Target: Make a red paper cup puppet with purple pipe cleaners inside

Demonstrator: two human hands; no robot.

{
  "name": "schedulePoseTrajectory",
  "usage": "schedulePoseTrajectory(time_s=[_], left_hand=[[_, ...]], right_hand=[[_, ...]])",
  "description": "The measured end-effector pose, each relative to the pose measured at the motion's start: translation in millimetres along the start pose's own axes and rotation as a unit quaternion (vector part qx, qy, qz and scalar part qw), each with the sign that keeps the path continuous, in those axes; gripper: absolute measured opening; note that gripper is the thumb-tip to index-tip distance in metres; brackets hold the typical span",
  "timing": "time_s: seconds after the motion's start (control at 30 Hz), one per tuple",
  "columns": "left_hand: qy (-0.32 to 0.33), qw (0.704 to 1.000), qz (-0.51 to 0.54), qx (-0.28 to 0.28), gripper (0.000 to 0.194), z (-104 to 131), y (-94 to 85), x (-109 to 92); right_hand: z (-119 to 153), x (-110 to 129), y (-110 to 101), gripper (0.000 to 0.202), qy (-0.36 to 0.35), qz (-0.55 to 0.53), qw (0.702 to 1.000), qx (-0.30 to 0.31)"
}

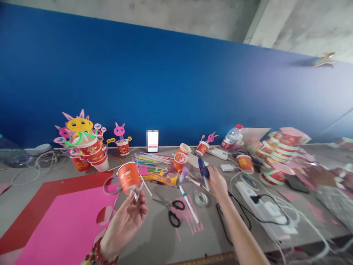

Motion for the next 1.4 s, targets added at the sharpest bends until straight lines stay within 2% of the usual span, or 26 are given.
schedulePoseTrajectory(time_s=[0.17,0.27,0.33,0.4,0.43,0.5,0.57,0.6,0.67,0.77,0.93,1.03,1.2,1.3,1.4], left_hand=[[-0.013,1.000,0.018,-0.011,0.010,-1,5.4,1],[-0.011,0.999,0.027,-0.013,0.007,0,8.7,1],[-0.006,1.000,0.023,-0.007,0.009,0,9.5,2],[0.005,1.000,0.006,0.003,0.013,0,9.5,2],[0.011,1.000,-0.005,0.010,0.015,-1,9.5,3],[0.019,0.999,-0.024,0.019,0.017,-2,9.5,5],[0.014,0.999,-0.039,0.019,0.020,-3,9.3,8],[0.008,0.999,-0.049,0.019,0.021,-3,9.1,9],[0.002,0.997,-0.071,0.020,0.021,-3,8.1,11],[0.014,0.994,-0.102,0.027,0.018,-1,6.4,11],[0.022,0.993,-0.110,0.026,0.022,2,7.3,7],[0.006,0.995,-0.095,0.015,0.025,2,8.1,4],[0.010,0.996,-0.090,0.022,0.025,0,7.3,1],[0.017,0.996,-0.090,0.024,0.026,1,8.7,0],[0.018,0.996,-0.089,0.024,0.027,3,12.3,1]], right_hand=[[-22,-22,12,0.026,-0.013,0.025,0.996,0.087],[-32,-36,4,0.032,-0.034,0.022,0.993,0.107],[-30,-34,-7,0.034,-0.040,0.024,0.993,0.105],[-14,-11,-17,0.029,-0.047,0.010,0.996,0.081],[-1,10,-22,0.026,-0.067,-0.046,0.995,0.056],[31,64,-25,0.023,-0.106,-0.202,0.973,0.034],[59,127,-21,0.020,-0.163,-0.317,0.931,0.083],[69,156,-17,0.019,-0.183,-0.358,0.907,0.128],[79,200,-8,0.017,-0.221,-0.433,0.856,0.175],[77,227,5,0.011,-0.236,-0.505,0.814,0.164],[74,227,12,0.013,-0.200,-0.574,0.785,0.117],[87,224,5,0.012,-0.167,-0.569,0.799,0.096],[115,222,1,0.014,-0.207,-0.457,0.851,0.154],[120,224,3,0.013,-0.241,-0.375,0.887,0.121],[118,227,4,0.014,-0.255,-0.331,0.904,0.094]])
Point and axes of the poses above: each hand's wrist, its own z-axis away from the middle knuckle, its own y-axis out of the palm, x = y × z, the point moved 2 cm from there along -z, towards the middle knuckle, and after that the axes turned 15 degrees about x, right-handed, at the moved point
